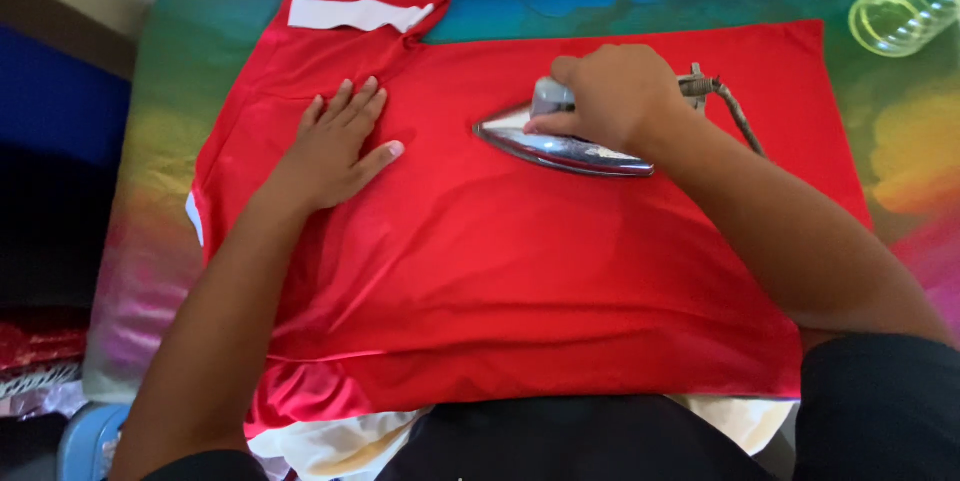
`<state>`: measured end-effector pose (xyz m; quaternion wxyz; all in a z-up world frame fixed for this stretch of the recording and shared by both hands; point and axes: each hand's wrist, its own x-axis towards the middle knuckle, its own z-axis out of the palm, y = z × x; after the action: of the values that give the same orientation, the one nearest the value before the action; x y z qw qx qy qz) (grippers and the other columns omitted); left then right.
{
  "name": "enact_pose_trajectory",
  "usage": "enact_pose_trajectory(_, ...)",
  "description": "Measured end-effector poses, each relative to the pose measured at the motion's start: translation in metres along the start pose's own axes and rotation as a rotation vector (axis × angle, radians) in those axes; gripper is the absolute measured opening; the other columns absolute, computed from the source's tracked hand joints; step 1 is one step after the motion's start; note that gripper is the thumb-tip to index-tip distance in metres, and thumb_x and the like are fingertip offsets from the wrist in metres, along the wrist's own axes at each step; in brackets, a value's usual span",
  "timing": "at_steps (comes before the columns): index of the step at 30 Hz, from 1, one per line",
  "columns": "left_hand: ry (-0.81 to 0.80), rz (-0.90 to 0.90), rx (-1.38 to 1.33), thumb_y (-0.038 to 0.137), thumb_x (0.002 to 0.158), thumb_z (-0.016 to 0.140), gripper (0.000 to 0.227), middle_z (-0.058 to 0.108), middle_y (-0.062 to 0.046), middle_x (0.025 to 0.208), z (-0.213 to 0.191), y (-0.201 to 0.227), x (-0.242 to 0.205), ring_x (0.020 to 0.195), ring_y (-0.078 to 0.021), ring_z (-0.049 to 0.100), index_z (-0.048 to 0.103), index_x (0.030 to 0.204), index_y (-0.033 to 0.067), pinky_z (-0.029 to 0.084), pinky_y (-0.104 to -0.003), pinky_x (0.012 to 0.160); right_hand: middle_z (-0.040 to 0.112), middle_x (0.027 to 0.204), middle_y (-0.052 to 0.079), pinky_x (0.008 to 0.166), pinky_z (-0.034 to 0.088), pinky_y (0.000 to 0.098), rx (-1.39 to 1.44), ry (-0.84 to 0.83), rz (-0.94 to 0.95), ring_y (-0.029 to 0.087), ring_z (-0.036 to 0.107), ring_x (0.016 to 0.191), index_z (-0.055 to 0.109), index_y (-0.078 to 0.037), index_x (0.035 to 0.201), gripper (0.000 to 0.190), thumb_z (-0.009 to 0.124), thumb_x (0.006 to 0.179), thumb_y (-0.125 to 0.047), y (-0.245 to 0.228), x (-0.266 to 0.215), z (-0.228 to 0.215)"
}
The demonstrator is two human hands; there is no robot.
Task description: Ironing a red sports jersey on a flat surface using a handheld iron.
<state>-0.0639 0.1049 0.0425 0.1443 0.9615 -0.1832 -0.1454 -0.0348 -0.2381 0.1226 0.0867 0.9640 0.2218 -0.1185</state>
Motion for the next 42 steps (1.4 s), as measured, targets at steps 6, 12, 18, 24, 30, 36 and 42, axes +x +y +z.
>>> enact_pose_trajectory(6, 0.034, -0.264, 0.116, 0.058, 0.103, 0.028, 0.081, 0.008, -0.014, 0.174, -0.01, -0.059, -0.032, 0.159, -0.0365, 0.002, 0.012, 0.166, 0.0096, 0.004, -0.06, 0.123, 0.071, 0.08, 0.01, 0.052, 0.042, 0.0446, 0.102, 0.099, -0.178, 0.033, 0.065, 0.071, 0.067, -0.015, 0.102, 0.056, 0.066, 0.095, -0.071, -0.018, 0.025, -0.003)
enact_pose_trajectory(12, -0.027, -0.493, 0.146, 0.056, 0.104, 0.02, 0.077, 0.0, -0.013, 0.175, -0.023, -0.093, -0.052, 0.159, -0.0399, -0.001, 0.006, 0.166, 0.0125, 0.005, -0.064, 0.123, 0.071, 0.078, 0.008, 0.05, 0.046, 0.0401, 0.087, 0.143, -0.212, 0.028, 0.065, 0.067, 0.069, -0.015, 0.109, 0.06, 0.068, 0.094, -0.073, -0.056, 0.053, -0.005)
enact_pose_trajectory(18, 0.197, -0.539, -0.098, 0.043, 0.11, 0.035, 0.072, 0.031, -0.029, 0.164, -0.027, -0.112, -0.062, 0.151, -0.0417, 0.031, 0.029, 0.157, -0.0107, 0.026, -0.054, 0.119, 0.072, 0.083, 0.009, 0.052, 0.047, 0.0411, 0.142, 0.177, -0.216, 0.029, 0.066, 0.069, 0.068, -0.015, 0.106, 0.058, 0.07, 0.094, -0.072, -0.1, 0.072, -0.016)
enact_pose_trajectory(24, 0.198, -0.615, -0.12, 0.048, 0.116, 0.05, 0.055, 0.065, -0.016, 0.078, -0.036, -0.147, -0.04, 0.071, -0.0373, 0.059, 0.061, 0.081, 0.0064, 0.035, -0.052, 0.061, 0.074, 0.091, 0.008, 0.055, 0.048, 0.0404, 0.356, 0.321, -0.179, 0.027, 0.067, 0.078, 0.07, -0.012, 0.106, 0.054, 0.076, 0.093, -0.064, -0.152, 0.102, -0.014)
enact_pose_trajectory(30, 0.194, -0.586, 0.102, 0.044, 0.107, 0.055, 0.051, 0.076, -0.031, 0.099, -0.026, -0.154, -0.029, 0.104, -0.0499, 0.071, 0.081, 0.1, 0.0007, 0.055, -0.061, 0.082, 0.069, 0.089, 0.013, 0.067, 0.056, 0.0536, 0.177, 0.376, -0.231, 0.043, 0.074, 0.085, 0.06, -0.016, 0.12, 0.04, 0.071, 0.095, -0.044, -0.162, 0.096, 0.002)
enact_pose_trajectory(36, 0.224, -0.576, -0.005, 0.048, 0.11, 0.05, 0.057, 0.074, -0.033, 0.102, -0.036, -0.133, -0.052, 0.107, -0.0551, 0.067, 0.078, 0.096, 0.0002, 0.052, -0.063, 0.085, 0.071, 0.091, 0.019, 0.07, 0.056, 0.056, 0.308, 0.385, -0.276, 0.046, 0.074, 0.088, 0.057, -0.015, 0.127, 0.037, 0.065, 0.1, -0.039, -0.168, 0.103, -0.008)
enact_pose_trajectory(42, 0.147, -0.553, -0.035, 0.04, 0.116, 0.044, 0.059, 0.066, -0.026, 0.078, -0.027, -0.158, -0.049, 0.077, -0.0494, 0.059, 0.054, 0.071, 0.0024, 0.035, -0.06, 0.065, 0.071, 0.084, 0.01, 0.044, 0.043, 0.0453, 0.292, 0.379, -0.196, 0.036, 0.066, 0.063, 0.053, -0.016, 0.123, 0.03, 0.059, 0.106, -0.039, -0.219, 0.138, -0.012)
